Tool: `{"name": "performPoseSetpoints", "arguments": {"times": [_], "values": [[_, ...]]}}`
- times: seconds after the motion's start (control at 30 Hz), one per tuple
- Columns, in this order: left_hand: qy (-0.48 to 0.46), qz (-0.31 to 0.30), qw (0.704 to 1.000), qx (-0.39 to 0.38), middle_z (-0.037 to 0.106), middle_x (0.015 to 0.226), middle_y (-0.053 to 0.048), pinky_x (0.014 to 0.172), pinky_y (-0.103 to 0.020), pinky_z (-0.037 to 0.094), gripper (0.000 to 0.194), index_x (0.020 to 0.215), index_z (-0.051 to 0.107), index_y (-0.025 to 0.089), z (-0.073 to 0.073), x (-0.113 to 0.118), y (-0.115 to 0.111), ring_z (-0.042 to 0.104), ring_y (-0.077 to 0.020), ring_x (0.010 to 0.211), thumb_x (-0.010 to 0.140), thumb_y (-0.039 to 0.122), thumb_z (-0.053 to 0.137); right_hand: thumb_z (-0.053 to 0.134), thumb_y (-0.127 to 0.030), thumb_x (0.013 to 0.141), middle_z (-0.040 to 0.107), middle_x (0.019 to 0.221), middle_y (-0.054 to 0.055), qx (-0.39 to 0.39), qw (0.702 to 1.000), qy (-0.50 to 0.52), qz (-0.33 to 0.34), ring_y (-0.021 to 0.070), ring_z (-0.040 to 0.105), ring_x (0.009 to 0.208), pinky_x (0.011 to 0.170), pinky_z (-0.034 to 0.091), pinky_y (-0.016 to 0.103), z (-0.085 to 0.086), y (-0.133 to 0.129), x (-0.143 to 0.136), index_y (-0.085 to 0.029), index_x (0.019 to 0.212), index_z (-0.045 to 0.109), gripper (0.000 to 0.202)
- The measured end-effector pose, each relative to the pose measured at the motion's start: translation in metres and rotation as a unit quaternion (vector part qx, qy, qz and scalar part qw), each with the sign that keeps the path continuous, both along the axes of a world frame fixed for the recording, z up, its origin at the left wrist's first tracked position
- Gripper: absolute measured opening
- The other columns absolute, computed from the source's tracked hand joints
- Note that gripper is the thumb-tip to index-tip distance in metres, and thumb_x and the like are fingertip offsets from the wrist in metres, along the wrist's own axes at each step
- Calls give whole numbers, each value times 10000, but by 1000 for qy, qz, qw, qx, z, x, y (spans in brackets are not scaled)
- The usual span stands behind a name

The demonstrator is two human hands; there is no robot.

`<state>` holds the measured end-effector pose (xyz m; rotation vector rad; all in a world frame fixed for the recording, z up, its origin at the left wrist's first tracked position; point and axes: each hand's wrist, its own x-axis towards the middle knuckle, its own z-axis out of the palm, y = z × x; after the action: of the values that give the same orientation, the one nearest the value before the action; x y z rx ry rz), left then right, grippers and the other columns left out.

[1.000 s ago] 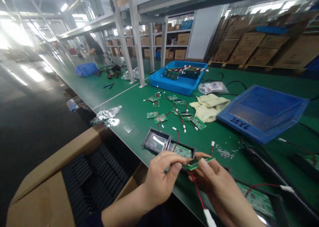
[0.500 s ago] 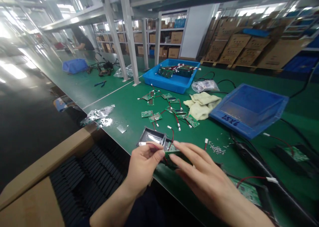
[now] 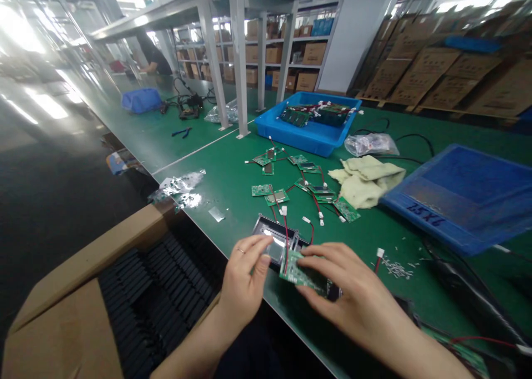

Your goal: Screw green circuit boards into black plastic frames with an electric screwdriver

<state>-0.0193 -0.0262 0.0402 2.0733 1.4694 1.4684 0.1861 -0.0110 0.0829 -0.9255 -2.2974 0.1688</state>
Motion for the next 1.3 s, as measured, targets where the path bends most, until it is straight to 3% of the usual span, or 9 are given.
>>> {"name": "performPoseSetpoints", "arguments": {"times": [0.1, 0.2, 0.33, 0.53, 0.87, 1.0, 1.13, 1.3], "values": [[29, 102, 994, -11, 709, 1062, -93, 896, -390, 563, 233, 1119, 693, 189, -23, -13, 7, 665, -233, 1000, 973, 192, 510, 696, -190, 835, 720, 1028, 108, 16, 998, -24, -54, 252, 671, 906, 781, 596, 392, -7, 21, -6, -164, 1020, 679, 187], [54, 113, 992, -14, 691, 1064, -97, 891, -386, 573, 222, 1111, 683, 177, -42, -15, 14, 667, -235, 990, 936, 165, 548, 753, -176, 801, 717, 1021, 104, 15, 996, -69, -48, 253, 661, 906, 796, 583, 386, -19, 36, -24, -147, 1011, 685, 222], [65, 112, 992, 8, 664, 1056, -94, 879, -343, 577, 256, 1119, 663, 184, -50, -10, 17, 662, -213, 989, 939, 109, 498, 797, -150, 766, 708, 1014, 116, 12, 993, -113, -30, 255, 646, 873, 767, 566, 370, -34, 48, -47, -128, 940, 682, 210], [80, 116, 990, 17, 646, 1050, -93, 871, -320, 568, 246, 1090, 659, 185, -50, -9, 15, 656, -202, 974, 952, 94, 477, 769, -184, 810, 697, 945, 86, 13, 988, -150, -21, 242, 604, 826, 737, 511, 357, -41, 57, -50, -156, 871, 674, 116], [73, 114, 991, 15, 655, 1030, -96, 831, -314, 575, 246, 1057, 676, 185, -51, -8, 16, 671, -200, 927, 931, 87, 489, 745, -203, 798, 649, 805, 72, 13, 979, -189, -74, 251, 552, 760, 683, 409, 363, -41, 52, -56, -173, 777, 667, 86], [50, 95, 994, 2, 674, 1045, -101, 837, -306, 576, 256, 1033, 685, 187, -51, -10, 12, 678, -195, 942, 932, 82, 474, 656, -160, 841, 642, 772, 79, 26, 979, -185, -86, 240, 542, 720, 673, 382, 349, -47, 52, -54, -180, 746, 654, 97], [77, 80, 990, -90, 720, 1020, -70, 870, -331, 569, 233, 1074, 683, 207, -45, -40, 29, 684, -200, 958, 948, 135, 501, 618, -161, 869, 654, 767, 80, 41, 980, -174, -85, 238, 544, 700, 672, 368, 348, -52, 54, -51, -176, 752, 657, 124], [161, 135, 962, -173, 677, 1155, -127, 997, -507, 479, 341, 1123, 687, 181, -29, -93, 76, 603, -327, 1110, 797, 244, 764, 631, -160, 847, 654, 766, 79, 50, 981, -162, -91, 251, 553, 699, 659, 357, 352, -55, 55, -52, -162, 780, 663, 74]]}}
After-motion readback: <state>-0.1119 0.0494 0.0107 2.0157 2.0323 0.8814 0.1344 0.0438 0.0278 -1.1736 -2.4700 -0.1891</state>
